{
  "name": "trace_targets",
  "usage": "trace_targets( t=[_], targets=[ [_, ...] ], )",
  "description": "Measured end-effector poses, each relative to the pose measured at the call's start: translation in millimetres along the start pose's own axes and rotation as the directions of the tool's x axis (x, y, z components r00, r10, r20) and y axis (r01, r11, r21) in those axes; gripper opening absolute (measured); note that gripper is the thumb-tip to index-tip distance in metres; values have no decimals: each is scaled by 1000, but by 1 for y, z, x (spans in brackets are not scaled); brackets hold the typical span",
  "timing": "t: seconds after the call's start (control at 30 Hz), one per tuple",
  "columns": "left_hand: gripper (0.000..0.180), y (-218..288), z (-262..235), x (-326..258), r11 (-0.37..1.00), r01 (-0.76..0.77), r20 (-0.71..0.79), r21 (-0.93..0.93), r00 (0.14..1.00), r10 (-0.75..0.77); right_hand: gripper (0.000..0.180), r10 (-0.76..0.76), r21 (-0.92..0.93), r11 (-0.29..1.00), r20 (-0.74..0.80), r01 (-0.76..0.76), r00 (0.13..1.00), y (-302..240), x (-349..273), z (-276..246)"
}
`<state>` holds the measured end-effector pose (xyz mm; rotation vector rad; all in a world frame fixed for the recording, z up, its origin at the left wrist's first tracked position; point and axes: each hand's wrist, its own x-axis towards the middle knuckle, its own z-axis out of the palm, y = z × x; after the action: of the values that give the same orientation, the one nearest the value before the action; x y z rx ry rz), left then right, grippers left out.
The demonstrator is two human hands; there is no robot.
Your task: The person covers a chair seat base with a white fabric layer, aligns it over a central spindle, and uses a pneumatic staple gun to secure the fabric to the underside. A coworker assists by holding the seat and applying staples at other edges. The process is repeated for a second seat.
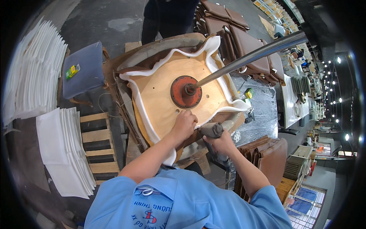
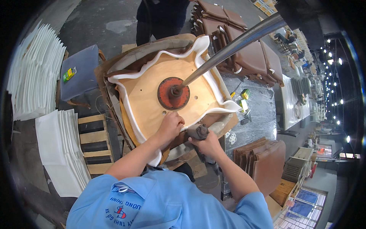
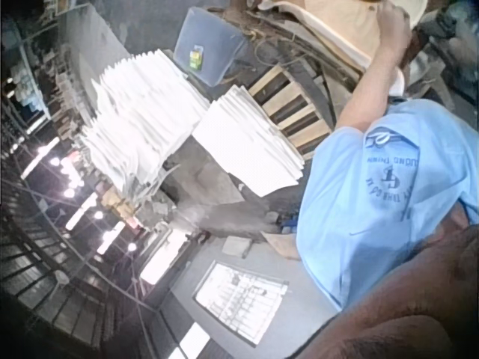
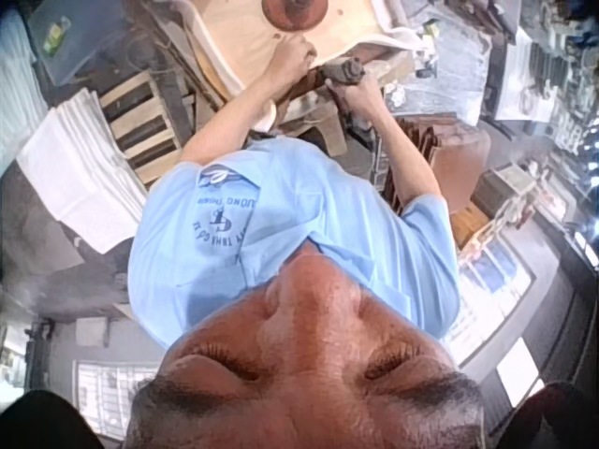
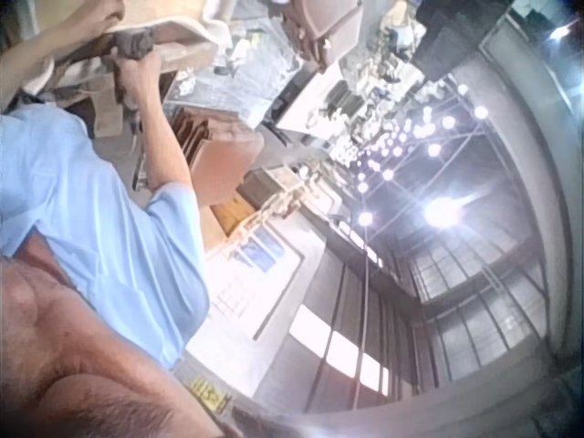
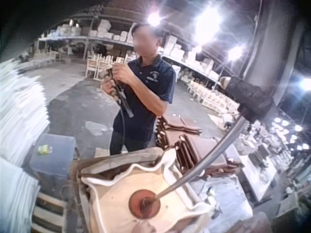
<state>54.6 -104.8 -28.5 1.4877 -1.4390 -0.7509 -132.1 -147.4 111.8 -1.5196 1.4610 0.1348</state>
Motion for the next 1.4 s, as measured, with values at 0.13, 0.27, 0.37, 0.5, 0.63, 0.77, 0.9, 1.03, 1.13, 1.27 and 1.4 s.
trace_targets(
  t=[0.13,0.27,0.37,0.5,0.63,0.77,0.9,1.03,1.13,1.27,1.4],
  targets=[
    [13,19,-32,5,986,104,63,-128,993,-97,32,-99,71,992,-81,104,992,14,-8,6],
    [19,33,-97,-34,940,227,37,-255,974,-225,66,-300,55,942,-299,330,906,52,-37,30],
    [18,38,-137,-79,886,379,12,-265,921,-390,69,-353,55,910,-417,411,838,77,-50,51],
    [16,45,-146,-117,842,462,98,-280,886,-454,68,-355,-16,918,-479,397,803,93,-51,61],
    [19,65,-120,-122,918,331,213,-220,934,-285,66,-242,75,944,-502,321,831,97,-49,57],
    [32,89,-83,-113,993,86,377,-86,925,-47,64,-91,306,920,-438,243,895,102,-48,57],
    [48,97,-43,-111,987,-154,522,44,846,109,63,-58,320,920,-457,224,888,110,-43,59],
    [58,88,-18,-127,960,-200,559,195,827,59,65,-106,327,905,-447,272,888,117,-41,58],
    [67,80,-11,-137,932,-300,533,202,833,152,65,-117,294,919,-434,263,893,117,-43,53],
    [67,77,-6,-137,933,-260,505,247,857,106,64,-331,144,883,-483,446,811,111,-47,45],
    [57,83,3,-137,942,-207,419,265,904,80,62,-411,145,846,-438,514,800,111,-48,36]
  ],
)
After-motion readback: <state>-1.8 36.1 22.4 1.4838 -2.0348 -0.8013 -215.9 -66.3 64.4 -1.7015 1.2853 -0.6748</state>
